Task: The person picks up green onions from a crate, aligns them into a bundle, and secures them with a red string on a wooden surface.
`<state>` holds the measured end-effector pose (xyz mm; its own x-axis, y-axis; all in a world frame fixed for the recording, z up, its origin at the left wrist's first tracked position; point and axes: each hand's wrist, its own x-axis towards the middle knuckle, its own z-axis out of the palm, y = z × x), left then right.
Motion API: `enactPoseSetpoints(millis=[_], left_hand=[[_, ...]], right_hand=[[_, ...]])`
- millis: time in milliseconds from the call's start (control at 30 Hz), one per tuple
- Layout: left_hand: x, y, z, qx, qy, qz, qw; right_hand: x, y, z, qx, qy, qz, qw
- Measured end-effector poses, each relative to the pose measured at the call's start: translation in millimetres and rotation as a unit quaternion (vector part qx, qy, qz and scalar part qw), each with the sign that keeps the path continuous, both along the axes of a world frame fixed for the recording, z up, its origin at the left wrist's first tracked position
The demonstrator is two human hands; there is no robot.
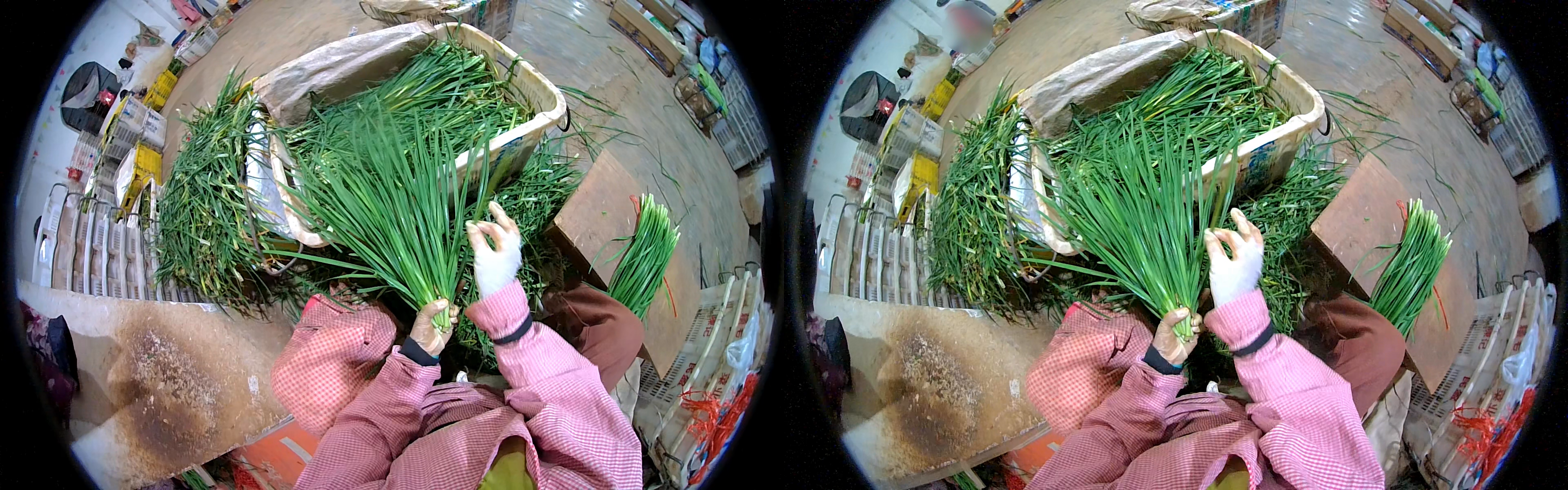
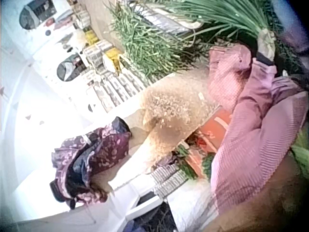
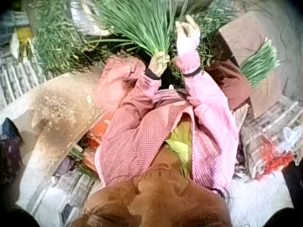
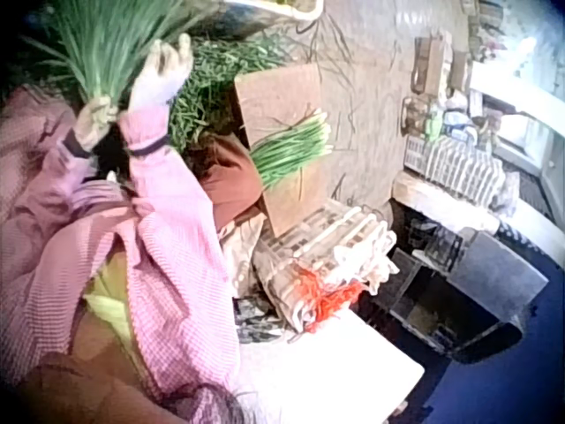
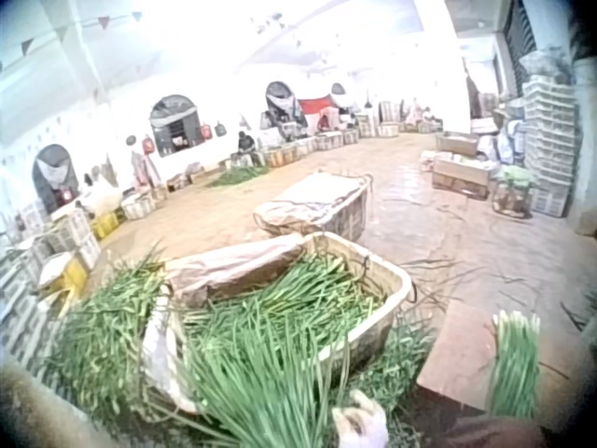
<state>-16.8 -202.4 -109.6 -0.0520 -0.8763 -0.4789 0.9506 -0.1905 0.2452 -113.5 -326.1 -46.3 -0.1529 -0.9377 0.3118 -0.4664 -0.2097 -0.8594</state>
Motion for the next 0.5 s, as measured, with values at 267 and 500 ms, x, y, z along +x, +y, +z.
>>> enactPoseSetpoints(millis=[267, 500], left_hand=[[11, -12, 19, 0.049, -0.011, -0.044, 0.998], [3, -8, 47, 0.040, -0.301, -0.048, 0.952]], right_hand=[[-39, 99, 65, 0.322, -0.440, 0.212, 0.811], [-54, 87, 62, 0.102, 0.087, 0.197, 0.971]])
